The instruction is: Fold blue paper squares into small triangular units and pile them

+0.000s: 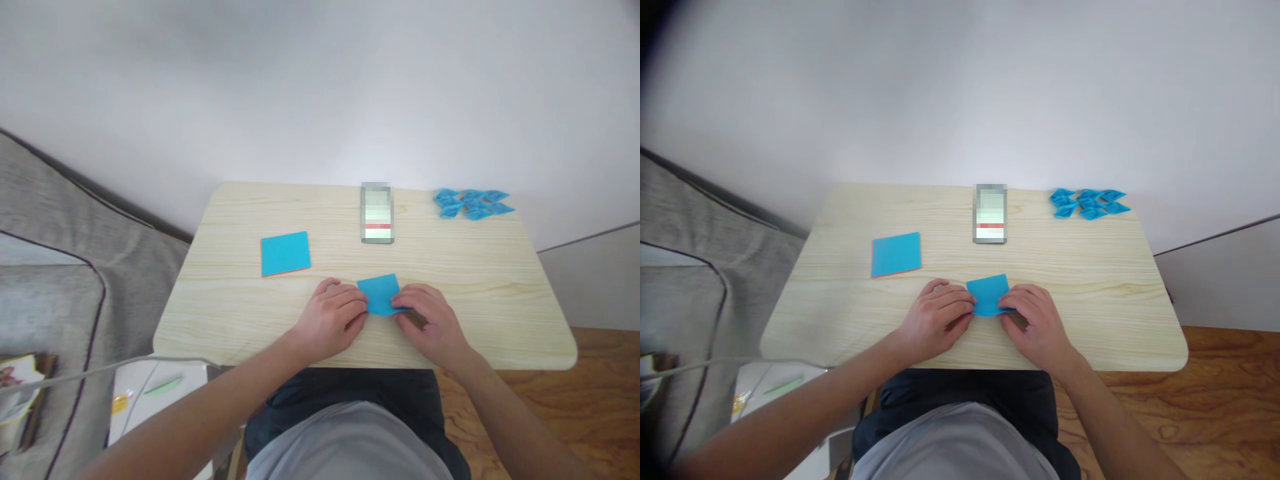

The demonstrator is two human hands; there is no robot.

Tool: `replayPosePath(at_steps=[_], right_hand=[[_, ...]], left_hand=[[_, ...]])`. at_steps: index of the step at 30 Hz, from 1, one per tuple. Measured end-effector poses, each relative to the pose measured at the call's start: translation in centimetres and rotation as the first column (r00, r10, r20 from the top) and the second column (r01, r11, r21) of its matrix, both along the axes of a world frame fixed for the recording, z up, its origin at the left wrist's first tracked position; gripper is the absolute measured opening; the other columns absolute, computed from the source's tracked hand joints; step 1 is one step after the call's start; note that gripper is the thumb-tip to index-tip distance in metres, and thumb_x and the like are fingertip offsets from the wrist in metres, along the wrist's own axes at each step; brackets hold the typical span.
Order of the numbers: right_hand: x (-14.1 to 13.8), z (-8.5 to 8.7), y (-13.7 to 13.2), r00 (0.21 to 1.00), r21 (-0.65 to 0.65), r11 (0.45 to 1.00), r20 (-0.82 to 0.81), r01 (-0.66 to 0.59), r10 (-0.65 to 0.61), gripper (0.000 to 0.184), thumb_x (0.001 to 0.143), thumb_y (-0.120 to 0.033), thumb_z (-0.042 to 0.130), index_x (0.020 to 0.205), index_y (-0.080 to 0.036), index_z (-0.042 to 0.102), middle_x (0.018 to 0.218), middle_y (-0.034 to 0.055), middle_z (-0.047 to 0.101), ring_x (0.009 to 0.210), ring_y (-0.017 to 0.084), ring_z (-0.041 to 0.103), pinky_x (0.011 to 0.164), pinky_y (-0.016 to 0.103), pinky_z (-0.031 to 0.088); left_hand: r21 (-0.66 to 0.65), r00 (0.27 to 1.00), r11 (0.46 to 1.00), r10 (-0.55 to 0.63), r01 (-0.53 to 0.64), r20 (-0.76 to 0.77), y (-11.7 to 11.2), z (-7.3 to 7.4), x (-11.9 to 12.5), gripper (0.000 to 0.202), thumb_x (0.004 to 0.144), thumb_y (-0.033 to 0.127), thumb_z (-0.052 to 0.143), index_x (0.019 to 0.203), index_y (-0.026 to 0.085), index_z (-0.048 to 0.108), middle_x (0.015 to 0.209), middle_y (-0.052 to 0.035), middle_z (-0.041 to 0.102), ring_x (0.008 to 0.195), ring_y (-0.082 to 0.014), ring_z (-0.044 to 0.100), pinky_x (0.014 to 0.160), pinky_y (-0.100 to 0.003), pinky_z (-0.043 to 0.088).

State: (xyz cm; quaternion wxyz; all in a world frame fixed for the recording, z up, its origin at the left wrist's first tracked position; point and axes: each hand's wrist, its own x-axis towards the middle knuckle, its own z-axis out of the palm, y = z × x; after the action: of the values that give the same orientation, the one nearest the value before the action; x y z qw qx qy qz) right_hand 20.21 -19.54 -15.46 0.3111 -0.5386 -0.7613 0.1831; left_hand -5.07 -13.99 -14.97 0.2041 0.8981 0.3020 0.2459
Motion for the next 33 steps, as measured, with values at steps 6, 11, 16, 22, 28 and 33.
replayPosePath(at_steps=[6,11,16,22,28,33], right_hand=[[-0.2,0.4,1.6,0.996,-0.088,0.992,0.033,0.085,-0.083,0.012,0.094,-0.032,0.065,0.104,-0.027,0.068,0.100,0.0059,0.072,0.097,0.026,0.066,0.087,0.044,0.052],[-0.4,0.4,3.1,0.993,-0.127,0.988,0.095,0.088,-0.076,0.016,0.096,-0.037,0.063,0.104,-0.025,0.068,0.097,0.0057,0.072,0.091,0.025,0.067,0.082,0.042,0.050],[-0.8,0.6,4.1,0.991,-0.138,0.988,0.127,0.069,-0.052,0.015,0.096,-0.037,0.062,0.102,-0.024,0.067,0.094,0.0054,0.071,0.089,0.024,0.065,0.080,0.041,0.049],[-0.9,1.1,5.0,0.977,-0.145,0.989,0.215,0.035,-0.003,0.016,0.097,-0.038,0.061,0.096,-0.024,0.068,0.089,0.0051,0.070,0.086,0.025,0.063,0.079,0.041,0.047],[-0.7,1.2,5.7,0.960,-0.174,0.984,0.271,-0.028,0.075,0.017,0.098,-0.040,0.058,0.099,-0.026,0.068,0.089,0.0051,0.072,0.087,0.026,0.064,0.076,0.040,0.045],[-0.6,1.5,6.2,0.959,-0.205,0.978,0.267,-0.038,0.093,0.020,0.099,-0.041,0.057,0.097,-0.025,0.068,0.088,0.0050,0.072,0.084,0.025,0.064,0.075,0.040,0.045]], left_hand=[[-0.048,0.995,0.994,0.096,-0.095,0.017,0.0,0.2,0.0,0.010,0.092,0.022,0.062,0.099,0.024,0.069,0.107,-0.0047,0.075,0.112,-0.0232,0.063,0.103,-0.046,0.043],[-0.052,0.989,0.989,0.144,-0.142,0.033,0.0,0.2,0.0,0.012,0.092,0.021,0.062,0.094,0.026,0.072,0.109,-0.0029,0.076,0.114,-0.0238,0.064,0.105,-0.049,0.041],[-0.049,0.986,0.986,0.162,-0.160,0.039,-0.1,-0.1,-0.3,0.013,0.093,0.021,0.062,0.094,0.027,0.074,0.113,-0.0003,0.077,0.118,-0.0238,0.064,0.109,-0.052,0.036],[-0.056,0.984,0.983,0.175,-0.173,0.034,-0.1,-0.1,-0.5,0.013,0.093,0.022,0.064,0.096,0.029,0.074,0.115,0.0031,0.076,0.121,-0.0234,0.062,0.111,-0.053,0.034],[-0.074,0.974,0.974,0.220,-0.215,0.059,-0.2,0.1,-0.6,0.018,0.091,0.022,0.063,0.107,0.027,0.071,0.114,-0.0028,0.075,0.116,-0.0257,0.062,0.106,-0.050,0.042],[-0.109,0.983,0.977,0.183,-0.182,-0.003,0.0,0.4,-0.5,0.030,0.092,0.022,0.061,0.121,0.027,0.068,0.130,-0.0036,0.070,0.125,-0.0269,0.058,0.110,-0.051,0.040]])
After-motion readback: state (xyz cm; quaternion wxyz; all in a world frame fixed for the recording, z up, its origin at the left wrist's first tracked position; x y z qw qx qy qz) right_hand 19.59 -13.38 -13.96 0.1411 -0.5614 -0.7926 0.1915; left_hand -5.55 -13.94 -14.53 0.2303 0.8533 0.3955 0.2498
